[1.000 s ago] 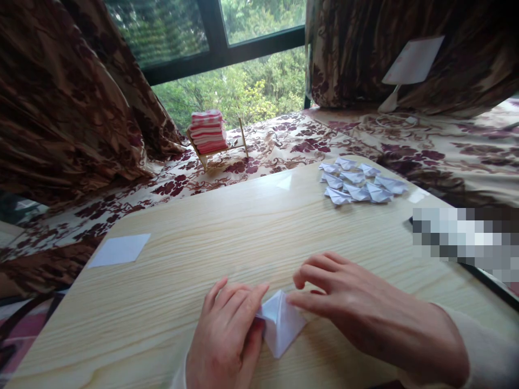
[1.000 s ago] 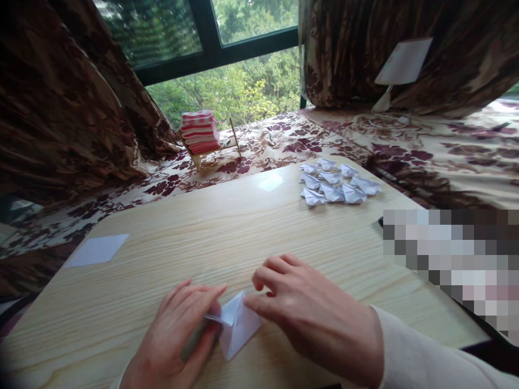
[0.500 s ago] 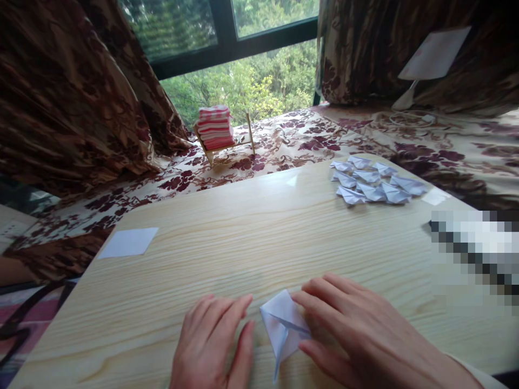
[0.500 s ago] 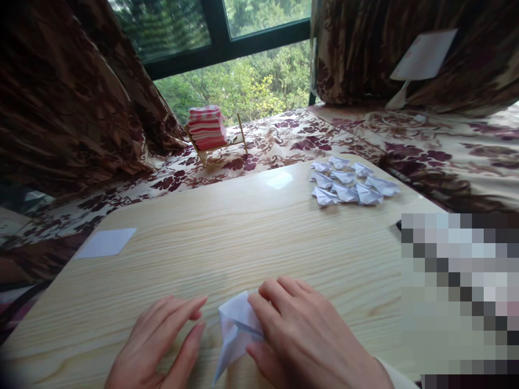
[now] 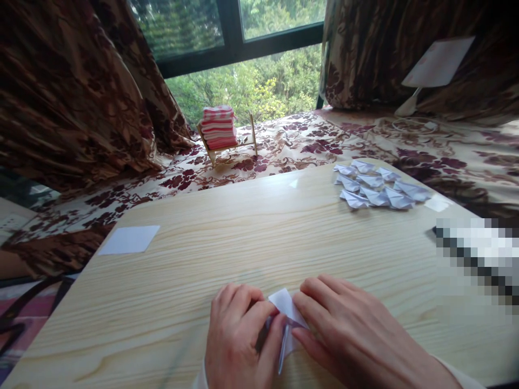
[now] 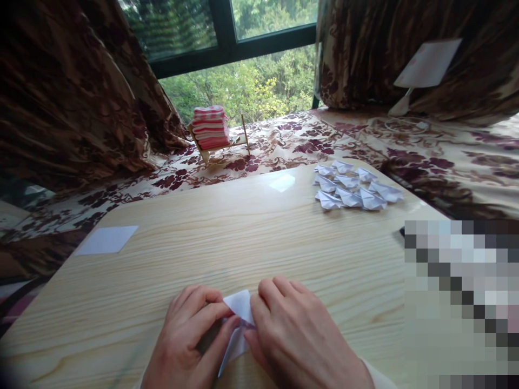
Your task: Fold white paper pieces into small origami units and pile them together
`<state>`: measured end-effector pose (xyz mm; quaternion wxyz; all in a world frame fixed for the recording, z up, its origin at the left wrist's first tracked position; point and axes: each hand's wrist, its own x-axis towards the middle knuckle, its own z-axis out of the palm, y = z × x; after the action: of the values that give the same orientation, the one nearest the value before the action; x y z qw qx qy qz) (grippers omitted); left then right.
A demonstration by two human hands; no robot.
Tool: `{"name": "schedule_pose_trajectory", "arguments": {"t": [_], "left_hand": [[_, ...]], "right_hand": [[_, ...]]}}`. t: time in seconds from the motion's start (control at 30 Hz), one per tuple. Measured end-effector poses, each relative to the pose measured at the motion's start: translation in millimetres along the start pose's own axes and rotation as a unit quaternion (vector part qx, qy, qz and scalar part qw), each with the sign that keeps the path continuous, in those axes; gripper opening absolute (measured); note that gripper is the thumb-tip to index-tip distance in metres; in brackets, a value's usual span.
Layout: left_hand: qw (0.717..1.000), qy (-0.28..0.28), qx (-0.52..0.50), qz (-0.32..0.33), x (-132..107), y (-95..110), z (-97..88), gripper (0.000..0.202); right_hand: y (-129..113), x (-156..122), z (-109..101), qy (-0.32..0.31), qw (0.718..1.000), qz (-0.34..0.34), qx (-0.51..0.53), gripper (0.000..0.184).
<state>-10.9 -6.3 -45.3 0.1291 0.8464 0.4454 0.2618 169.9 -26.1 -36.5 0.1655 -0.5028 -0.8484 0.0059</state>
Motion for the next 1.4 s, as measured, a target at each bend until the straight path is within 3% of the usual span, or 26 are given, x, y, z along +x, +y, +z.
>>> {"name": "schedule_pose_trajectory", "arguments": {"t": [0.37, 0.47, 0.57, 0.8, 0.97, 1.1, 1.27, 1.4], "left_hand": [[1.000, -0.017, -0.013, 0.007, 4.3, -1.4, 1.4, 0.023], [1.000, -0.020, -0.004, 0.010, 5.1, -0.9, 1.6, 0.018], [0.999, -0.029, 0.013, -0.006, 5.7, -0.2, 1.7, 0.007], [0.999, -0.013, 0.032, 0.010, 7.8, -3.1, 5.0, 0.024], [0.999, 0.003, 0.048, 0.008, 9.9, -2.0, 6.0, 0.019], [0.998, 0.016, 0.058, 0.020, 10.4, -0.7, 5.8, 0.016], [0.998, 0.039, 0.050, -0.010, 10.8, -3.4, 5.0, 0.015], [0.997, 0.055, 0.045, -0.020, 12.6, -4.0, 4.0, 0.014]], "right_hand": [[-0.1, 4.7, -0.5, 0.013, 1.000, 0.011, -0.002, 0.015], [-0.1, 5.4, -0.3, 0.009, 1.000, 0.004, 0.001, 0.014], [1.6, 5.4, -2.4, -0.018, 0.999, 0.022, 0.042, 0.017], [13.2, 5.3, 0.0, -0.030, 0.982, 0.078, 0.171, 0.024], [15.6, 6.7, -1.6, -0.031, 0.962, 0.111, 0.246, 0.025], [14.0, 7.3, -5.7, -0.039, 0.959, 0.124, 0.252, 0.025], [16.3, 5.5, -1.7, -0.050, 0.964, 0.099, 0.241, 0.023], [14.3, 4.8, 2.2, -0.022, 0.974, 0.080, 0.209, 0.022]]}}
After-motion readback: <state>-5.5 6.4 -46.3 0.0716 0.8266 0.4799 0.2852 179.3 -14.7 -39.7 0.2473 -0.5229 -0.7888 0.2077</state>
